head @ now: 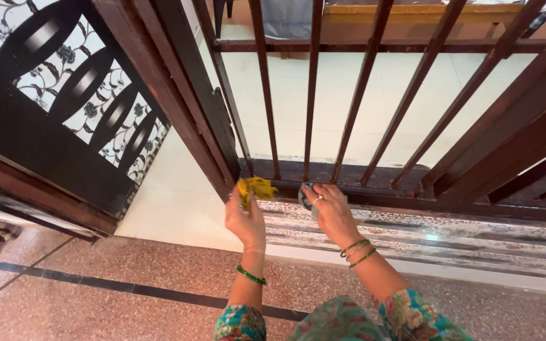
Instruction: The person wipes the horizontal bars of a dark brown metal railing using two cloths, one yellow and one grey. They move along the railing, cleaning the surface with both hands simultaneously.
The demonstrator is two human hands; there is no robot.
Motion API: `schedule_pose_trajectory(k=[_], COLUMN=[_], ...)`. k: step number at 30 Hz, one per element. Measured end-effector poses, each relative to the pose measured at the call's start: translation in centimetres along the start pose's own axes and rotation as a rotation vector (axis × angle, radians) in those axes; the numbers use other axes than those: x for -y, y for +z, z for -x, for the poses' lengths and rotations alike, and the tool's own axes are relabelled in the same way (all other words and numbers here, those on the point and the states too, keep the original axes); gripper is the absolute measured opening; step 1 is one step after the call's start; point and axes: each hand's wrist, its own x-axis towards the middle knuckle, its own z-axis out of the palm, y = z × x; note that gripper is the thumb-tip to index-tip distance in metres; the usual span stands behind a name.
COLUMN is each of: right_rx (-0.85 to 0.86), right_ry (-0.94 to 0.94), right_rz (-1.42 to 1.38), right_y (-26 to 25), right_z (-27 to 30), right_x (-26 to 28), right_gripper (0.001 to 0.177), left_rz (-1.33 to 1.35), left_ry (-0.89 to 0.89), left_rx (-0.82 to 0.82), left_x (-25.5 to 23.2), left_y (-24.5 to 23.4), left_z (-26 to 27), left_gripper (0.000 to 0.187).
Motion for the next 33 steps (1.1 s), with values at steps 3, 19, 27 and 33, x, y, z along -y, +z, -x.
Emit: schedule_pose_trajectory(k=[3,19,27,33], right_rx=[-0.104,-0.205,-0.227,-0.066], right_ry=[-0.017,-0.031,-0.072,0.078], right_rz=[-0.05,0.174,0.162,0.262], right_y=[0.6,1.5,3.0,3.0], right_z=[-0.2,-3.9,0.0,1.4], right_x=[2.1,4.3,3.9,2.2], right_gripper=[0.069,0.033,0.044,0.065], left_rz=[0.063,-0.208,-0.099,-0.23], left_ry=[0.054,0.085,0.301,0.542], left_rx=[-0.104,0.345,0.281,0.398], left_x=[-1.4,1.2,1.3,1.0], left_y=[0.3,0.4,0.3,3.3], left_z=[-3.7,-4.3,-0.5,0.1], left_gripper=[0.043,0.031,0.038,0.035])
